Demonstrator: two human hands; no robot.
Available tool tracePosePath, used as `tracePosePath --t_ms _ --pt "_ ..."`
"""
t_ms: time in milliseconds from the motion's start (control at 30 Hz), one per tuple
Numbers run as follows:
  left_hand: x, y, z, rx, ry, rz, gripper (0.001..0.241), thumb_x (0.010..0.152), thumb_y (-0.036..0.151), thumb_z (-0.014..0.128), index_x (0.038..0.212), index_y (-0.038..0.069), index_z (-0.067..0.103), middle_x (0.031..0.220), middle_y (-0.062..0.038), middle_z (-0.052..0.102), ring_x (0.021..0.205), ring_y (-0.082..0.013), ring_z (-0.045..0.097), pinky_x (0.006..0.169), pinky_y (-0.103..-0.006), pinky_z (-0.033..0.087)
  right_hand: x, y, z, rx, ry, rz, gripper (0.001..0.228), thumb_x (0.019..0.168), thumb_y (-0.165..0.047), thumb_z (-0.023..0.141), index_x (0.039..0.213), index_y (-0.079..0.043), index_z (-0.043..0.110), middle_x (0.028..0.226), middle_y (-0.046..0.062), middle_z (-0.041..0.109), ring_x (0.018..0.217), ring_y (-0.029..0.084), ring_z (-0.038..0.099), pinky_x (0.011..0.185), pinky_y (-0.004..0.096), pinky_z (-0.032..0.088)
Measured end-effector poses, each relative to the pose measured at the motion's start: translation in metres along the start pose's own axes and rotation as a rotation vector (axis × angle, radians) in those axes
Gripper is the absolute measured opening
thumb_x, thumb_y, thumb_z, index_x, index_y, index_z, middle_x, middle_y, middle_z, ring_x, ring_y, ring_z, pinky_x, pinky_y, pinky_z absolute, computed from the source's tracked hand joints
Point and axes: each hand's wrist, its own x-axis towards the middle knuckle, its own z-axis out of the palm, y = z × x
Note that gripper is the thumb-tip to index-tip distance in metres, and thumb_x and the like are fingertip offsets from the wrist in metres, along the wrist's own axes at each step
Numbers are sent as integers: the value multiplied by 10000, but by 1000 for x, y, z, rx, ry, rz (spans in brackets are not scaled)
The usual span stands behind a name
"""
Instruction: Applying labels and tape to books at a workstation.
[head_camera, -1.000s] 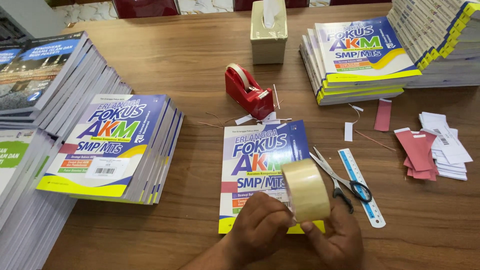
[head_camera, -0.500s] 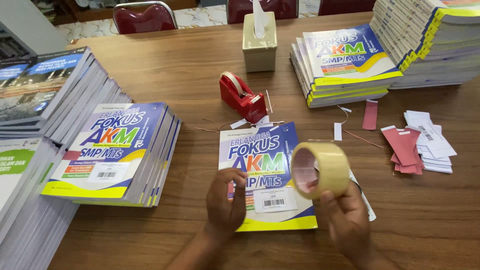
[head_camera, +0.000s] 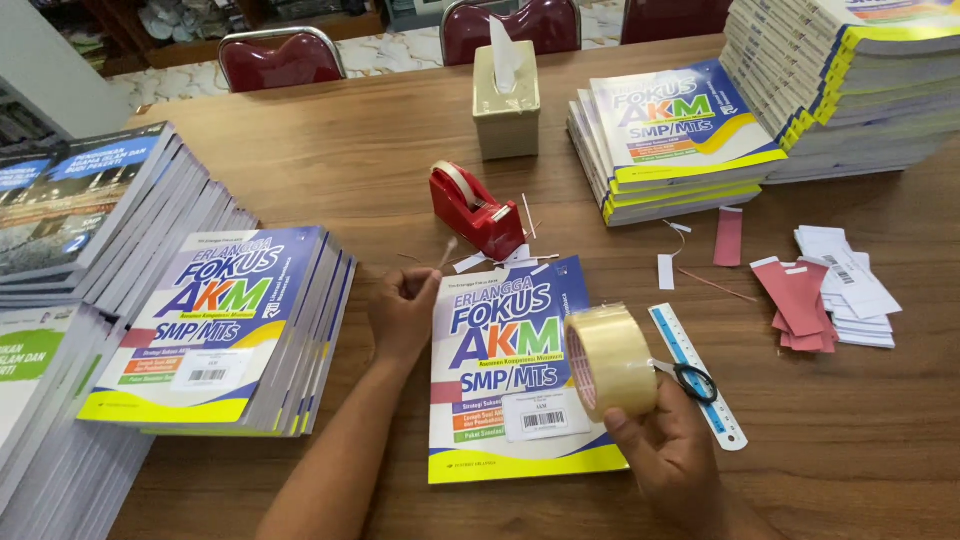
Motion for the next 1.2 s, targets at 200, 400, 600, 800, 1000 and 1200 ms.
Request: tracePosePath --t_ms 200,400,600,800,1000,1200 --pt "30 -25 7 39 -154 6 353 941 63 560 1283 41 639 1149 -83 743 978 -173 711 859 -306 556 -2 -4 2 -37 -54 6 389 902 -150 648 1223 53 565 1091 190 736 982 251 779 888 386 672" --pt "12 -8 13 -15 -129 115 438 948 155 622 1369 51 563 1209 -136 701 1040 -218 704 868 -330 600 -4 5 -2 -58 -60 45 380 882 -118 669 1209 60 593 1054 172 704 985 246 774 907 396 680" --pt "-41 77 -6 -168 -421 435 368 984 339 582 1190 44 658 1145 -154 702 1022 -255 702 874 -382 606 0 -13 2 -220 -100 -58 438 851 -131 681 1255 21 610 1102 149 772 976 231 787 880 369 647" --pt "-74 133 -30 -163 -643 554 442 879 336 696 1177 12 656 1142 -143 705 1023 -276 696 892 -385 559 3 -18 4 -438 -95 -203 371 812 -172 726 1147 -26 662 1028 103 770 834 184 757 733 303 614" --pt "-78 133 -30 -234 -741 439 168 851 186 738 979 88 690 1020 -51 703 909 -181 677 835 -320 544 10 -29 8 -523 -143 -257 318 787 -164 761 1075 -62 673 1020 76 751 861 183 721 746 309 589" --pt "-83 131 -35 -189 -700 335 102 855 176 736 864 79 705 900 -25 703 820 -156 649 750 -300 538 7 -25 7 -532 -202 -305 333 774 -191 774 1061 -52 678 1071 109 725 920 222 703 817 335 570"
